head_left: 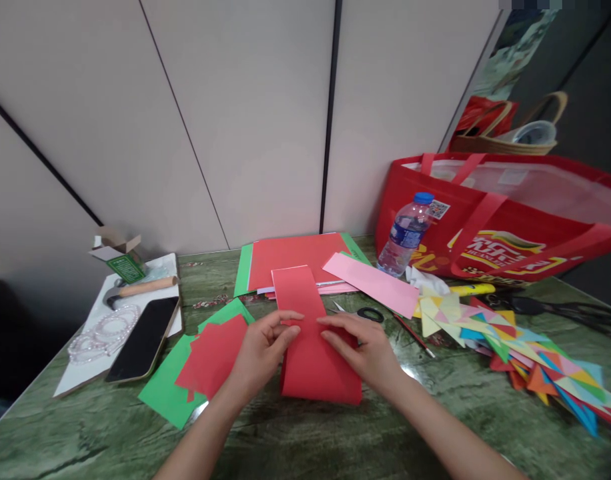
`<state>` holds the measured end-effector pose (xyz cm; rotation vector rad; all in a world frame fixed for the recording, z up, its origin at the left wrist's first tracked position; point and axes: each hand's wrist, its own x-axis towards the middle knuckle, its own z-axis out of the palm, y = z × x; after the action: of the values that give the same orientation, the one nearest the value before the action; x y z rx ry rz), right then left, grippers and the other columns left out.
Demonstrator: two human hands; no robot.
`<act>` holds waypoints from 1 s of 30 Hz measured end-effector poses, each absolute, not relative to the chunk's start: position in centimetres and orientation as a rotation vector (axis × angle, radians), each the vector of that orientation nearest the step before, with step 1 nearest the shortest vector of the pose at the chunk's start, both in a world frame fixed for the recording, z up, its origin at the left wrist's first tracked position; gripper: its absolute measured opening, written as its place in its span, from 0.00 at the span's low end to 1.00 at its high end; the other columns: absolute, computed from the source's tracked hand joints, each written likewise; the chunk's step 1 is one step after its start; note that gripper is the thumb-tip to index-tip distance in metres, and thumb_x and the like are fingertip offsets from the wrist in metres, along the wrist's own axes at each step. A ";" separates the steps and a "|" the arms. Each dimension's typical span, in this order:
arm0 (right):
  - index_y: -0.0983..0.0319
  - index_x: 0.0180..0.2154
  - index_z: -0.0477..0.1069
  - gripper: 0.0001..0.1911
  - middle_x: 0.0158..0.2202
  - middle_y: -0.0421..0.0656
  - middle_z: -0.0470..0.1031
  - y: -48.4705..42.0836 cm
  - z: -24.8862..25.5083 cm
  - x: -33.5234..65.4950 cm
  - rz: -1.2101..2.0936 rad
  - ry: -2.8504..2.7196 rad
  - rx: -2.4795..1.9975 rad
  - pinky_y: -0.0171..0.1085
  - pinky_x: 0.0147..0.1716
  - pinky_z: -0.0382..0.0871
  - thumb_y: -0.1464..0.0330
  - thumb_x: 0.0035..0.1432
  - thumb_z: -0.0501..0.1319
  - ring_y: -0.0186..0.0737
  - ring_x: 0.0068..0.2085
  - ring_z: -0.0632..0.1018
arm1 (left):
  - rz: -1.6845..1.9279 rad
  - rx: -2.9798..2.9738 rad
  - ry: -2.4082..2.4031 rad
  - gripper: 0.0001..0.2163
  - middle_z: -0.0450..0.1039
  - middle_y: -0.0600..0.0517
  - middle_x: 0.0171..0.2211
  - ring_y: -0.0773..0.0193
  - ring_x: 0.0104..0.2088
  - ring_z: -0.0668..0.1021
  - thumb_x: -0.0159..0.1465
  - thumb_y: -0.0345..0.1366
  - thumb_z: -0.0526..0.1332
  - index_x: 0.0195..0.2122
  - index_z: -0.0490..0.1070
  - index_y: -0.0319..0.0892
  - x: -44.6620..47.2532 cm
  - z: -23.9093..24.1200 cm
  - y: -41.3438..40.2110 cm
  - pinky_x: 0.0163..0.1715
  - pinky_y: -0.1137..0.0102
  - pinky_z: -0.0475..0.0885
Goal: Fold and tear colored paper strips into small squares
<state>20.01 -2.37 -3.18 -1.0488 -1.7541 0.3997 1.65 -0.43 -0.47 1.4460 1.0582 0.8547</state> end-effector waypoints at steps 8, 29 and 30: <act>0.58 0.37 0.72 0.08 0.33 0.43 0.78 -2.5 -3.0 20.0 0.393 -1.738 -1.067 0.39 0.37 0.72 0.68 0.55 0.57 0.41 0.36 0.78 | 0.863 1.448 1.011 0.13 0.54 0.60 0.15 0.72 0.16 0.56 0.57 0.44 0.57 0.40 0.68 0.42 1.6 -0.7 -0.4 0.17 0.77 0.51; 0.61 0.30 0.73 0.05 0.28 0.42 0.78 -2.8 -2.1 20.0 0.589 -1.541 -1.126 0.34 0.31 0.73 0.68 0.48 0.64 0.38 0.29 0.78 | 0.971 1.631 1.133 0.09 0.57 0.59 0.16 0.72 0.16 0.55 0.57 0.37 0.57 0.35 0.71 0.40 1.9 0.3 -0.8 0.16 0.76 0.50; 0.61 0.30 0.74 0.04 0.28 0.42 0.78 -2.8 -2.0 20.0 0.598 -1.533 -1.133 0.34 0.31 0.73 0.69 0.47 0.64 0.38 0.29 0.78 | 0.971 1.641 1.142 0.09 0.57 0.59 0.16 0.72 0.16 0.55 0.57 0.38 0.56 0.35 0.71 0.40 1.9 0.3 -0.9 0.16 0.76 0.50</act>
<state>19.99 -2.78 -2.02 -1.1330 -1.5328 0.5976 1.87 -0.86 0.34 1.6407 1.1416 0.9712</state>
